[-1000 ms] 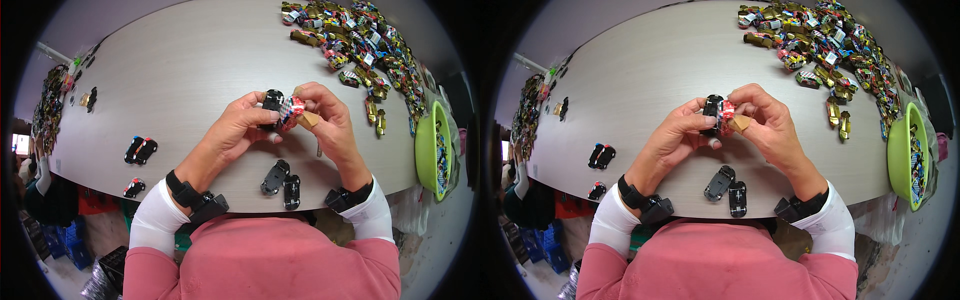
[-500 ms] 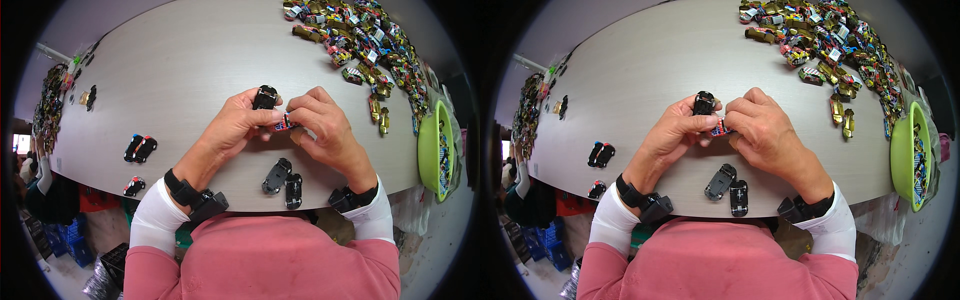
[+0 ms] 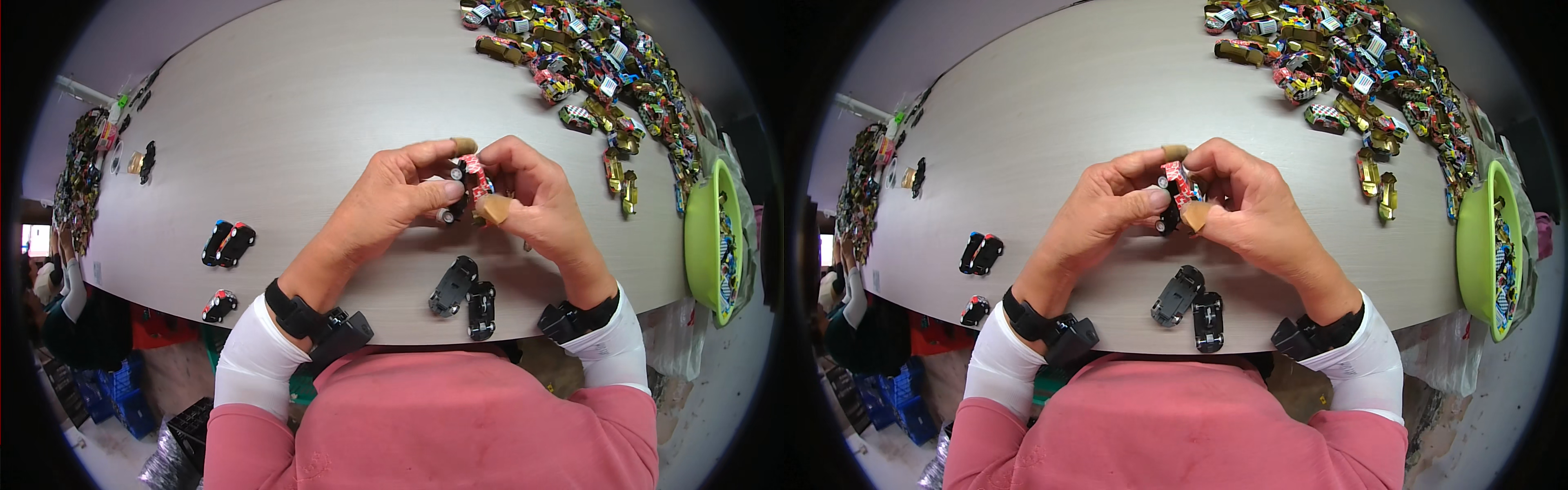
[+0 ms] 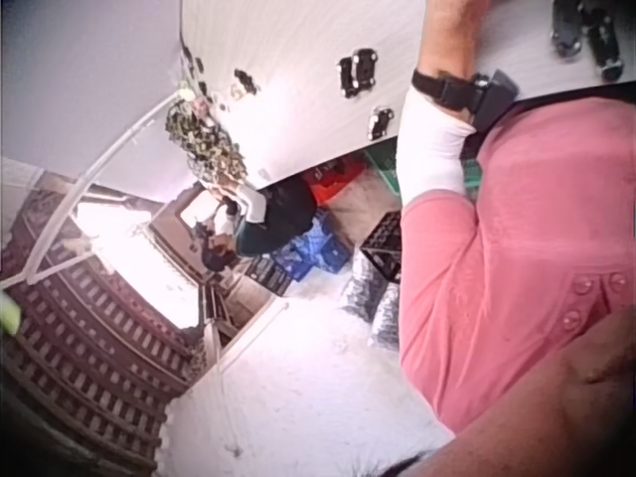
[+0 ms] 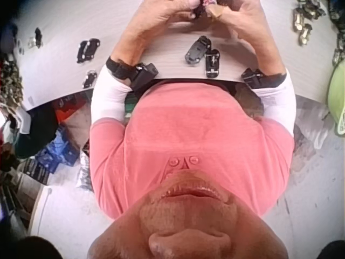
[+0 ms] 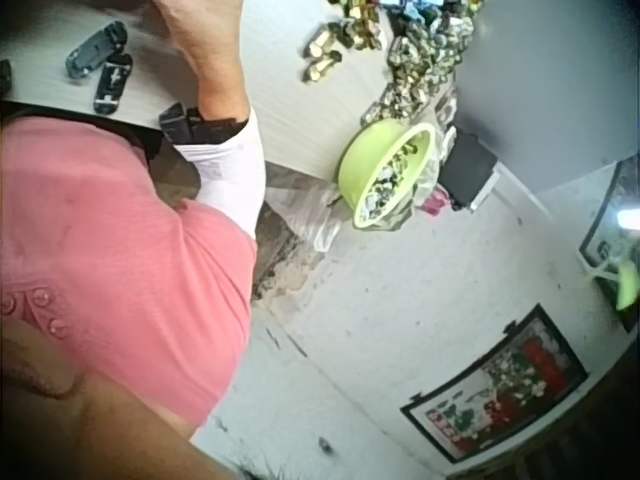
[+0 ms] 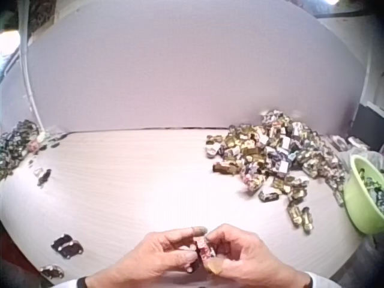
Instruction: Assembling small toy cars by fitting plastic bodies onto chassis and organizing parts on a production table.
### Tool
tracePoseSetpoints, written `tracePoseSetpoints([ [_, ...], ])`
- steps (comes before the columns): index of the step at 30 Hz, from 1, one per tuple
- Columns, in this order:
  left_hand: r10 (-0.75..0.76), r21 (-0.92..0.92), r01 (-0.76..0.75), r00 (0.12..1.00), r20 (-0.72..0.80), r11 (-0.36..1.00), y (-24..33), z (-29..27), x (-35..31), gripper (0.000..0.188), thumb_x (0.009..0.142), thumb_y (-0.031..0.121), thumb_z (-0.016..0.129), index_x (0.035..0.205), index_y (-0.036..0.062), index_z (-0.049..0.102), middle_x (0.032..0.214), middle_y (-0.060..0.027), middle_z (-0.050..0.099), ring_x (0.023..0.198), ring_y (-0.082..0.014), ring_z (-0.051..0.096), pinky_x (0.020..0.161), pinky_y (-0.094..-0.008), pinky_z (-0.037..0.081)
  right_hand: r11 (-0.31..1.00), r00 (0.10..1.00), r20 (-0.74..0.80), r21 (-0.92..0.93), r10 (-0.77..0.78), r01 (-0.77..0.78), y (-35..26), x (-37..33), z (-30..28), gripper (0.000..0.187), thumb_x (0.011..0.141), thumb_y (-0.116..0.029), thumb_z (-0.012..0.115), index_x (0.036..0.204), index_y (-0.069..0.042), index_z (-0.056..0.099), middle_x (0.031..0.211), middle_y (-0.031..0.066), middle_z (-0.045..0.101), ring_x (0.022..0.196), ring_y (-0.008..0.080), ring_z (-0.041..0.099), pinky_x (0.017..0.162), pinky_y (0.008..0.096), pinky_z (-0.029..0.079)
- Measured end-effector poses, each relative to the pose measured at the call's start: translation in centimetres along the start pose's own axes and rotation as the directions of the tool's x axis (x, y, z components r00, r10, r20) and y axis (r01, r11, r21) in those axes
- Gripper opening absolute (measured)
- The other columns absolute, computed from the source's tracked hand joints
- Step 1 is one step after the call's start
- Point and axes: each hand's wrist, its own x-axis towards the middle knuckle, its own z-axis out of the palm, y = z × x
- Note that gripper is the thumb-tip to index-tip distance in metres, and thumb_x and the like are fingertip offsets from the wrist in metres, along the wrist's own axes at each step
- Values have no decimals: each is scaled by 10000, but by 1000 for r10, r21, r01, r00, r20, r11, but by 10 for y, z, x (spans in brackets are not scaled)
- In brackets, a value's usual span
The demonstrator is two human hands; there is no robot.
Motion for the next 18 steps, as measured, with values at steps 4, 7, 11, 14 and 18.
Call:
tracePoseSetpoints([
  [4,55,-223,-69,996,-71,972,-2,-1,1,459,847,153,633,1252,29,457,1137,-97,582,998,-211,609,789,-329,535,961,995,-95,277,14,14,-10,-2,-4,367,780,30,618,1109,-20,464,928,62,555,731,85,581,518,207,484],
  [7,78,-308,-98,994,-79,946,2,-2,2,464,850,143,622,1265,64,432,1169,-146,562,1053,-271,593,786,-377,550,977,982,-174,182,-80,112,-2,-3,-6,455,773,-39,654,1171,-32,434,919,63,563,693,116,592,466,212,490],
  [11,109,-411,-134,991,-83,902,2,4,3,462,854,40,584,1288,50,427,1138,-153,573,1022,-249,602,788,-401,567,976,969,-188,114,-161,184,-5,-7,-4,425,738,56,617,1124,-30,462,913,42,547,747,66,559,575,200,474],
  [14,117,-365,-149,987,-109,919,1,6,3,482,855,37,579,1308,48,413,1146,-165,563,1025,-254,598,772,-402,575,972,956,-177,-60,-234,227,-8,-9,-5,444,783,-17,646,1172,-25,433,934,59,556,699,80,574,508,194,460],
  [18,159,-307,-183,982,-101,934,0,7,3,506,855,102,596,1318,44,401,1175,-161,559,1055,-274,589,811,-413,561,960,949,-157,-106,-272,258,-8,-11,-5,451,780,9,637,1180,-24,431,938,54,555,701,71,568,517,184,454],
])
